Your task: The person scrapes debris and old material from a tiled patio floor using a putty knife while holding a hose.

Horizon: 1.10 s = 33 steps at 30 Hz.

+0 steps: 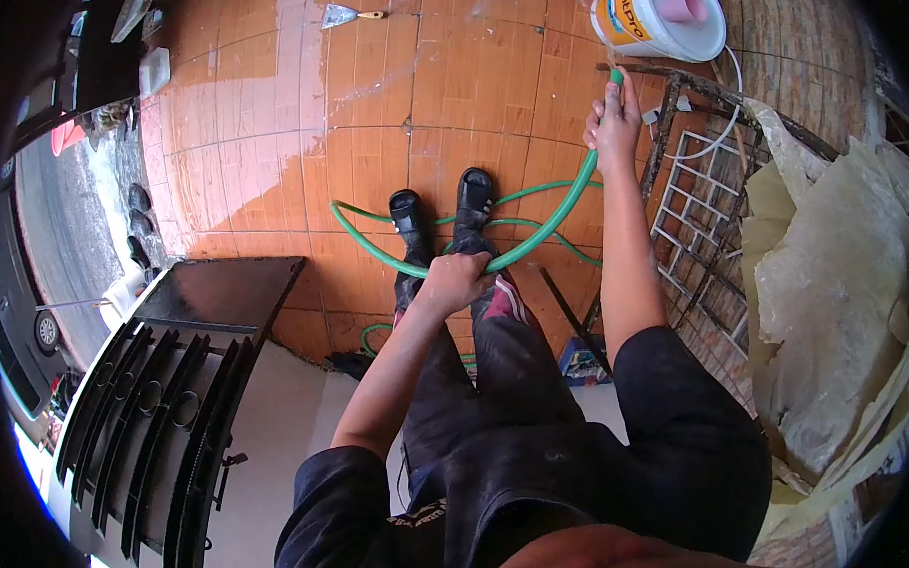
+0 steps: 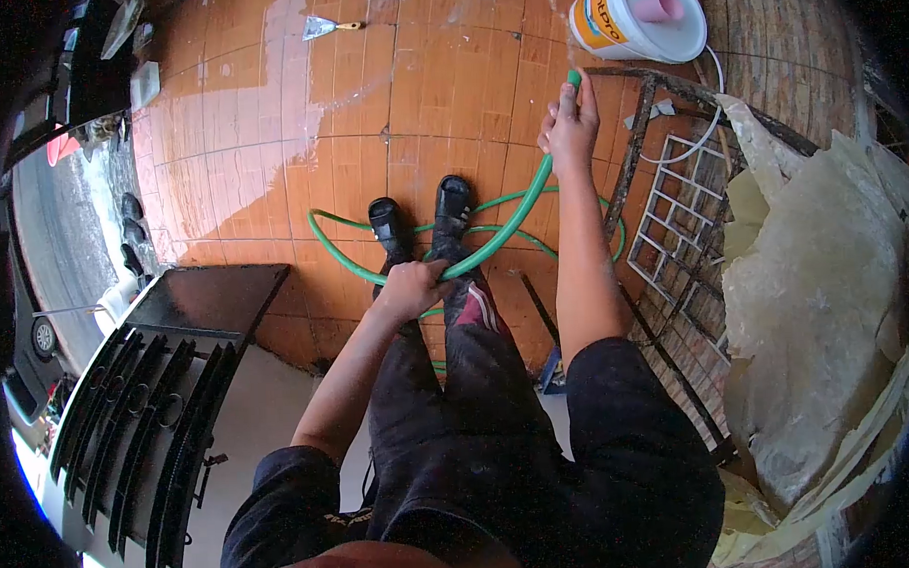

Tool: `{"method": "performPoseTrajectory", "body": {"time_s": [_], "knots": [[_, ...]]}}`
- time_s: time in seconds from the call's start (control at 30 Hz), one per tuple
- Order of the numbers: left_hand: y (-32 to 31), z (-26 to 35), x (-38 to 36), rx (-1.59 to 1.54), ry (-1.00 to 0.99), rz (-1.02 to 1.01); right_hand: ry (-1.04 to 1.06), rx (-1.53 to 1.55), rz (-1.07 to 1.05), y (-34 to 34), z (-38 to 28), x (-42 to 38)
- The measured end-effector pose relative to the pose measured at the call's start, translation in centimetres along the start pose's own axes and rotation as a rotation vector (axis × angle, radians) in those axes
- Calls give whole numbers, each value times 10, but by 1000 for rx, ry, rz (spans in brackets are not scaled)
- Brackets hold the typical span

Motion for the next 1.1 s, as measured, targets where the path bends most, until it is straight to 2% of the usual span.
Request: {"method": "performPoseTrajectory", "body": {"time_s": [0.3, 0.37, 0.47, 0.5, 0.53, 0.57, 0.6, 0.67, 0.73, 0.8, 0.83, 0.87, 0.93, 1.1], "knots": [[17, 17, -8, -39, -36, 70, -36, -65, 33, 19, -11, 11], [34, 8, -13, -73, -95, 242, -66, -76, 33, 29, -14, 10], [76, -14, -21, 124, -217, 679, -50, -21, 94, 40, -33, 7], [83, -31, -15, 120, -158, 675, -25, 14, 87, 45, -36, 9], [96, -43, -14, 104, -205, 753, 8, 59, 80, 47, -39, 16], [103, -55, -12, 187, -136, 806, 61, 83, -2, 43, -44, 17], [102, -76, -4, 66, -29, 789, 40, 71, 4, 41, -39, 20], [112, -84, 0, 1, 3, 863, 40, 240, -30, 27, -41, 18], [123, -78, 4, -78, -14, 920, 40, 310, 48, 29, -34, 14], [129, -67, 7, -98, -5, 880, 53, 324, -105, 18, -25, 22], [128, -62, 9, -119, 10, 844, 94, 442, -17, 2, -44, -15], [128, -57, 8, -124, 10, 837, 92, 437, -10, 9, -39, -10], [126, -47, 6, -106, -18, 794, -148, 499, -151, 0, -13, 0], [121, -52, -14, -109, -114, 713, -75, 428, -140, 16, -18, -32]]}}
Point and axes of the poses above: each hand's wrist, its own x-axis towards the middle knuckle, its own y-axis out of the back of the hand, z = x × y, the point moved 10 cm from there along x, towards the middle knuckle, and after that the axes turned 9 degrees about z, right-handed, at the moved point
